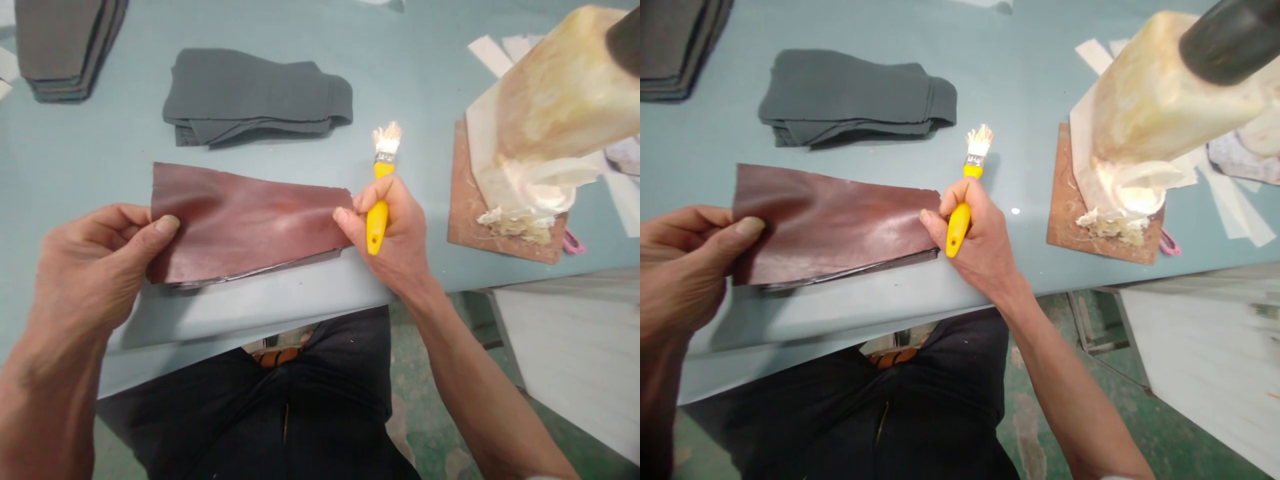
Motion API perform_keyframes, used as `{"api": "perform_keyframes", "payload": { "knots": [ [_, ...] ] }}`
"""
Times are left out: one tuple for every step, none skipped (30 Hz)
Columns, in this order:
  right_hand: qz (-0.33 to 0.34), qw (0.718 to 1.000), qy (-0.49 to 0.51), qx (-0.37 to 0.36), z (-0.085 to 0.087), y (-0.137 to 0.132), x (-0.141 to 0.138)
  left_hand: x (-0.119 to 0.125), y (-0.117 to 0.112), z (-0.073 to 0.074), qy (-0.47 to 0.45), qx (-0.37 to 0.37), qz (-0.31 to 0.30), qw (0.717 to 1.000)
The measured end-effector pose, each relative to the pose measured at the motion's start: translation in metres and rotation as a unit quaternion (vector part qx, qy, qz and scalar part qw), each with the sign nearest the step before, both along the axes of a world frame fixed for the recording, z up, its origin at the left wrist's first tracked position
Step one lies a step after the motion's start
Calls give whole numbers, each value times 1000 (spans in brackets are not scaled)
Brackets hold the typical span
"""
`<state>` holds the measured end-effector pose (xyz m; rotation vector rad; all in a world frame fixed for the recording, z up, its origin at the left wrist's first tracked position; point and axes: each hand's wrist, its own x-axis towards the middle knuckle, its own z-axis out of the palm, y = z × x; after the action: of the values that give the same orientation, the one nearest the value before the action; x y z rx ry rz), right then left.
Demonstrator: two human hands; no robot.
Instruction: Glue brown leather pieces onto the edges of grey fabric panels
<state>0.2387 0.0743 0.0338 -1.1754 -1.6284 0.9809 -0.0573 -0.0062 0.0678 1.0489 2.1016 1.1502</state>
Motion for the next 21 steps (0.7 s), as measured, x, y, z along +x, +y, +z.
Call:
{"api": "perform_keyframes", "payload": {
  "knots": [
    [-1, 1000, 0, 0, 0, 0, 0, 0, 0, -1, -1, 3, 0, 1000],
    [-1, 1000, -1, 0, 0, 0, 0, -1, 0, -3, -1, 6, 2, 1000],
    [0, 1000, -1, 0, 0, 0, 0, -2, 0, -4, 1, 7, 6, 1000],
    [1, 1000, -1, 0, -1, 0, 0, -2, 0, -5, 2, 7, 11, 1000],
    [2, 1000, -1, -2, -1, 1, 0, -3, 0, -6, 2, 7, 17, 1000],
    [2, 1000, -2, -4, -1, 1, 0, -3, 0, -7, 1, 5, 22, 1000],
    [0, 1000, -3, -5, -1, 1, 0, -3, 1, -7, -2, 4, 26, 1000],
    [-3, 1000, -5, -7, -1, 1, 0, -3, 1, -7, -5, 7, 30, 1000],
    [-7, 1000, -8, -7, -1, 1, 0, -2, 2, -7, -8, 9, 33, 999],
    [-11, 1000, -11, -6, -1, 2, 0, -1, 2, -6, -11, 11, 35, 999],
    [-14, 1000, -14, -3, -1, 2, 0, 0, 2, -6, -12, 12, 37, 999],
    [-16, 1000, -16, 0, -1, 2, 0, 1, 3, -5, -13, 12, 39, 999],
    [-17, 1000, -18, 3, -2, 2, 0, 2, 3, -5, -14, 9, 41, 999],
    [-18, 1000, -20, 8, -2, 2, 0, 1, 3, -5, -14, 5, 43, 999],
    [-17, 999, -24, 12, -2, 2, 0, 1, 3, -6, -12, 2, 45, 999],
    [-16, 999, -29, 18, -3, 2, 1, -1, 3, -8, -8, 0, 46, 999],
    [-16, 999, -36, 26, -3, 3, 1, -2, 3, -9, -2, 0, 46, 999],
    [-15, 998, -42, 36, -5, 3, 1, -3, 4, -11, 5, 2, 45, 999],
    [-13, 998, -49, 47, -6, 4, 2, -4, 4, -12, 14, 5, 43, 999],
    [-11, 997, -56, 57, -7, 5, 2, -4, 4, -13, 23, 8, 42, 999],
    [-9, 996, -61, 64, -9, 6, 3, -4, 5, -13, 29, 9, 42, 999]
  ]
}}
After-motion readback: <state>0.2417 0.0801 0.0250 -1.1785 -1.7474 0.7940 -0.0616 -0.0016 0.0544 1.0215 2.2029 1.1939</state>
